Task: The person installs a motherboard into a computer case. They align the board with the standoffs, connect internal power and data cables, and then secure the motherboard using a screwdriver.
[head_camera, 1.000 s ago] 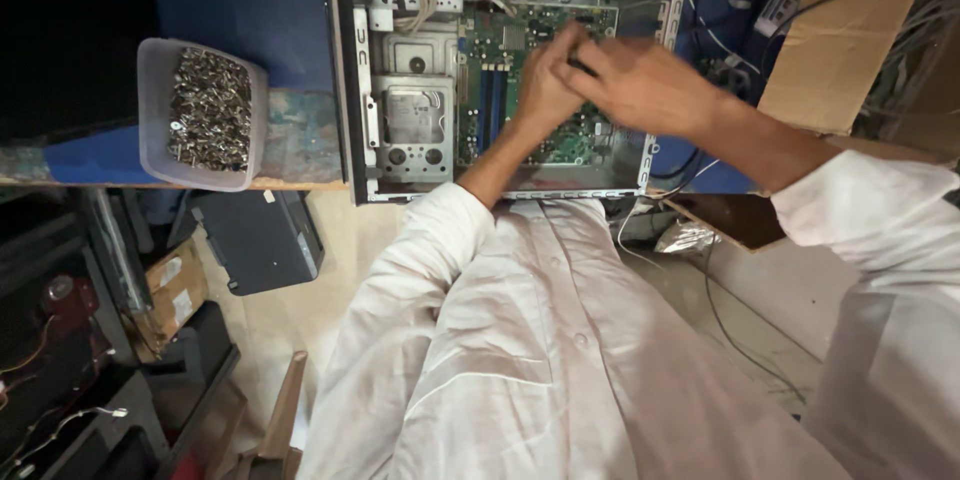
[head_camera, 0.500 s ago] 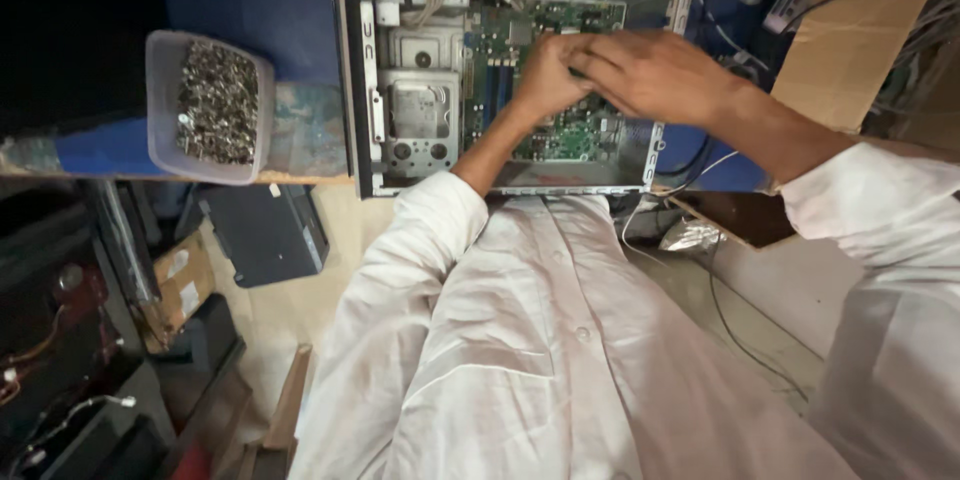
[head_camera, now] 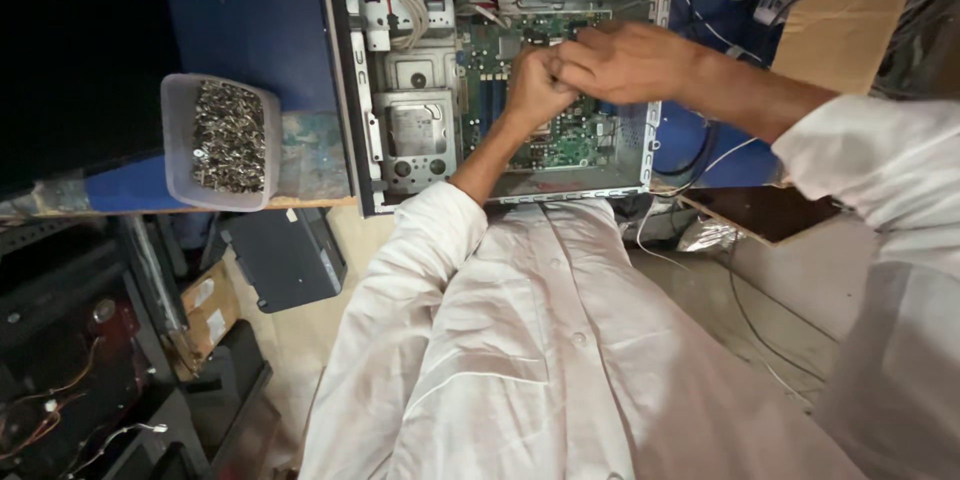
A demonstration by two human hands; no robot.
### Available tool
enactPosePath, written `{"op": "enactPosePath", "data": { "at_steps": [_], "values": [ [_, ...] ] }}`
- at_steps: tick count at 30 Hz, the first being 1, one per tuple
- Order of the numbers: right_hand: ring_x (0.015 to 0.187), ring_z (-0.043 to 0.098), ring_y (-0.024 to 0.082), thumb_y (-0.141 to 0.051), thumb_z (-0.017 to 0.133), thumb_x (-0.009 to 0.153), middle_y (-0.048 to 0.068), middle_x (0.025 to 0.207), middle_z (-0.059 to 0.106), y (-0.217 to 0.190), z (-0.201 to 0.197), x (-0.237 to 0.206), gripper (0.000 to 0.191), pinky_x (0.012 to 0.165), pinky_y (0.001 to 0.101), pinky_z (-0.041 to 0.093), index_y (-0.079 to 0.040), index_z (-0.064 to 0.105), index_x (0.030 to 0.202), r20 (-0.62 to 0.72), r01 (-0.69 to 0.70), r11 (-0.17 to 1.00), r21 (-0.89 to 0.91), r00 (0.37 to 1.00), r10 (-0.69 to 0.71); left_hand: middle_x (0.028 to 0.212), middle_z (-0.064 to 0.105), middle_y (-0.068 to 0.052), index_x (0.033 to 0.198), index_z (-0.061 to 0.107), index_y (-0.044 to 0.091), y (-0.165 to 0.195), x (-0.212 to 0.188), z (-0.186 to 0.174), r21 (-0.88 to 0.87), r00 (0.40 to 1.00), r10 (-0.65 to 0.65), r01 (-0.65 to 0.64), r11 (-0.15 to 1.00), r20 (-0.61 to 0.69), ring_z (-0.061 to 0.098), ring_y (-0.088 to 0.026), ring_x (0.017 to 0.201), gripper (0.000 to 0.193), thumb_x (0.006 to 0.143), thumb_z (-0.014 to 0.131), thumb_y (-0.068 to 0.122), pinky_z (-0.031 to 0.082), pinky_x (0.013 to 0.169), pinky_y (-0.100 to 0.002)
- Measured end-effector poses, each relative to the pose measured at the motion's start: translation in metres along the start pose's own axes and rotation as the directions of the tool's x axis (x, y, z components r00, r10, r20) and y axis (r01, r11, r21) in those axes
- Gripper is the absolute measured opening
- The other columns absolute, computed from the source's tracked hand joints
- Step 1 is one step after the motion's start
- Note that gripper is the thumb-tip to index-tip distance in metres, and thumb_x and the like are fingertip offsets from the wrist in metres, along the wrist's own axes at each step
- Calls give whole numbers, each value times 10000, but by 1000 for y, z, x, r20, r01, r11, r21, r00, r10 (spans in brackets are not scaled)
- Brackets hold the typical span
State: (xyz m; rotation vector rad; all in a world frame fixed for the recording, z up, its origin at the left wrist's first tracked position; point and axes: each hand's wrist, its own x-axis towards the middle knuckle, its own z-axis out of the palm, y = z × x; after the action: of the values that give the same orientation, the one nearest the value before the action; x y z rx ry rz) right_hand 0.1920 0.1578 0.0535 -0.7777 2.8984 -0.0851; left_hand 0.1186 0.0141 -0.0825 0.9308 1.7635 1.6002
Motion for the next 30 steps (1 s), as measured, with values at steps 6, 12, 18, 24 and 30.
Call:
{"op": "enactPosePath", "data": {
  "at_steps": [6,12,18,24,30],
  "values": [
    [797,673,267,-162,571,921,83,937,534,7,5,9,173,669,408,581,-112,523,1079,-9,2,996,93,1000,-1,743,717,-147,796,719,53,0,2,-5,-52,991,126,-128,990,-45,728,-360,707,147,657,703,96,548,656,-402],
    [786,671,270,-192,580,944,100,948,547,0,6,8,182,629,405,571,-77,521,1071,-40,-28,998,55,999,30,705,670,-160,732,681,42,-5,5,-9,87,992,124,-121,989,-23,647,-379,680,178,622,772,147,515,684,-439],
    [810,677,299,-237,582,969,115,955,551,-11,13,9,203,670,426,579,-73,512,1065,-125,-64,979,191,988,89,739,694,-140,721,691,76,-4,6,-19,137,972,201,-217,967,125,635,-367,734,182,643,815,182,505,740,-455],
    [822,681,295,-292,587,994,116,939,550,-10,22,13,259,679,423,580,-54,498,1042,-79,-107,986,126,990,118,865,731,-131,843,726,54,-9,10,-32,-86,962,168,-153,984,214,692,-286,831,208,645,745,116,545,773,-406],
    [884,679,313,-375,655,966,130,1018,615,-8,-3,29,349,738,433,574,-53,557,1058,-209,-193,976,100,955,211,860,754,-133,856,721,24,-12,23,-37,-138,964,181,-156,978,194,721,-208,804,125,770,784,90,566,752,-346]
  ]
}}
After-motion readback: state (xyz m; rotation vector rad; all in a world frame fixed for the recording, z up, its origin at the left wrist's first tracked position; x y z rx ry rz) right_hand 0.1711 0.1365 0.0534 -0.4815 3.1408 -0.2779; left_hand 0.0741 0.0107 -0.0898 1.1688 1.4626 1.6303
